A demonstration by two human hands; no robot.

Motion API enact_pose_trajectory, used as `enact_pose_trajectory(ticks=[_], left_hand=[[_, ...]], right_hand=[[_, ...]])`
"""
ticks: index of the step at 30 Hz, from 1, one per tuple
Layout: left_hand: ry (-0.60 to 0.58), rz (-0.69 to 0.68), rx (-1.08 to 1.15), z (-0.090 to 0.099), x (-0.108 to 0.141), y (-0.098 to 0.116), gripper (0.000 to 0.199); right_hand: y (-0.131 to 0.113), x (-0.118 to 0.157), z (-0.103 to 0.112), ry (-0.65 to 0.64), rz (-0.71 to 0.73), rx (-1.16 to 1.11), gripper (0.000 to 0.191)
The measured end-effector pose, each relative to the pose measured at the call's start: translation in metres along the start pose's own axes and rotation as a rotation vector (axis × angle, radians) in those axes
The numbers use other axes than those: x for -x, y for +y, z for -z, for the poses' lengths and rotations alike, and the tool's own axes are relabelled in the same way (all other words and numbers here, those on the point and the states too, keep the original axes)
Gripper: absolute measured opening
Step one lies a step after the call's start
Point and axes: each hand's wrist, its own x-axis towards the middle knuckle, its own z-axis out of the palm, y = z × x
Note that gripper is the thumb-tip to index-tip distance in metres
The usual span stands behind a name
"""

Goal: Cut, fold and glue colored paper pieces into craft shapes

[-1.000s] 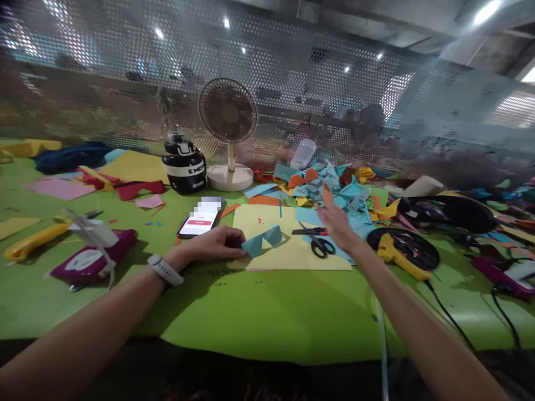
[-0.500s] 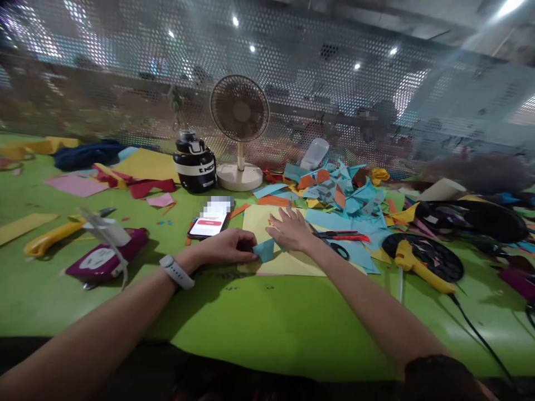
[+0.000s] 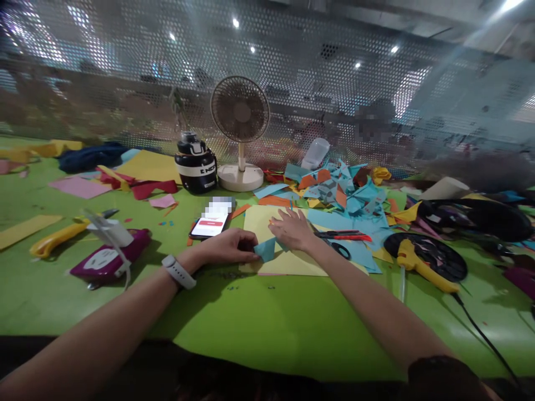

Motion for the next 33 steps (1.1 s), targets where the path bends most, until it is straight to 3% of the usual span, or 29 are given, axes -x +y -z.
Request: enact_pose_trajectory(ticks=[8,18,23,28,33], left_hand=[[0.024,-0.015,-0.029,0.000,-0.001,-0.004,0.020],[0.022,-0.015,-0.094,-0.004,0.001,0.004,0.017],[0.017,-0.017,-0.089,-0.004,0.001,0.003,0.018],[0.024,-0.017,-0.069,-0.003,0.001,0.002,0.019],[0.014,-0.011,-0.032,-0.002,0.000,0.002,0.020]], right_hand=[[0.021,-0.005,0.006,0.053,0.019,-0.061,0.051],[-0.006,0.019,0.001,0.049,0.051,0.001,0.048],[-0.020,0.019,0.004,0.112,0.155,0.163,0.050],[-0.006,0.015,0.003,0.154,0.079,-0.151,0.038],[0.020,0.015,0.003,0.218,0.051,-0.331,0.047]])
